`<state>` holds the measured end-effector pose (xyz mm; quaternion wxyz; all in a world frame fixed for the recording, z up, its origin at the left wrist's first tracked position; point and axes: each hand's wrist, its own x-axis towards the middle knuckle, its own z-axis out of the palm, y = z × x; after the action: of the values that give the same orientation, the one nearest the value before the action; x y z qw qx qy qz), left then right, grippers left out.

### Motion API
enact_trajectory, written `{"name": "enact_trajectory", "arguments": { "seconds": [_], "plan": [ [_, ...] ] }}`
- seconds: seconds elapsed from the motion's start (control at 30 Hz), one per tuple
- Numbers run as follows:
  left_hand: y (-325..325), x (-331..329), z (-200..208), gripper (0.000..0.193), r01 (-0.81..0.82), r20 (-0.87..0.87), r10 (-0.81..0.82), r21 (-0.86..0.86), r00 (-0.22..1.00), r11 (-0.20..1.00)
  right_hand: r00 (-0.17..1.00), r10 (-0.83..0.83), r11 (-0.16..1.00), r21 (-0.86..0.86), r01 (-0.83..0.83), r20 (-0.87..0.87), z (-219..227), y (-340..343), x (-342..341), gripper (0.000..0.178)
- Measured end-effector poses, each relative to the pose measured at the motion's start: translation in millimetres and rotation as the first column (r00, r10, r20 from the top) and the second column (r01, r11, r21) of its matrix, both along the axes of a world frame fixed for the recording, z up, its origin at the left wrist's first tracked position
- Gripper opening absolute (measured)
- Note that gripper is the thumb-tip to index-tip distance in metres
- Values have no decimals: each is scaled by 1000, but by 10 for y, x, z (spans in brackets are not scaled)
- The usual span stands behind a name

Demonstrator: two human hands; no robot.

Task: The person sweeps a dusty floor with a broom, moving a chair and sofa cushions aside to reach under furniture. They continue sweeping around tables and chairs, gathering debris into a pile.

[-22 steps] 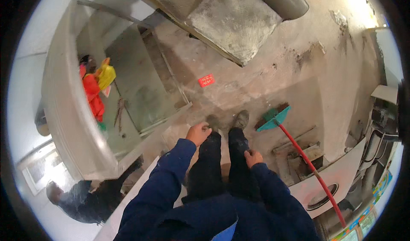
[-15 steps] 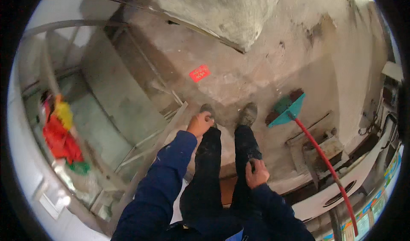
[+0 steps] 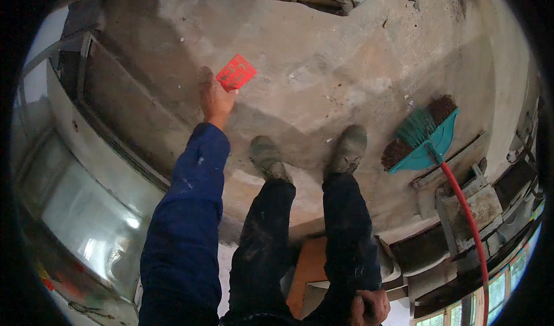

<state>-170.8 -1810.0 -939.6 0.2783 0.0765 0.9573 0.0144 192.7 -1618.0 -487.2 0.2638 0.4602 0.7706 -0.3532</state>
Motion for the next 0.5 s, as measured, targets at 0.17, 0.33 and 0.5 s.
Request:
{"name": "enact_trajectory", "arguments": {
  "seconds": [0.17,0.33,0.5],
  "plan": [
    [-147,66,-95,48,142,-36,-146,-91,989,986,996,44,998,44,-41,-82,-57,98,1,14],
    [269,441,62,38,-112,216,100,43,971,993,994,-70,997,-47,67,-85,-29,192,13,19],
    [835,1185,866,43,-243,371,122,298,920,923,985,-108,993,-65,100,-137,-101,172,-246,9]
  ]
}}
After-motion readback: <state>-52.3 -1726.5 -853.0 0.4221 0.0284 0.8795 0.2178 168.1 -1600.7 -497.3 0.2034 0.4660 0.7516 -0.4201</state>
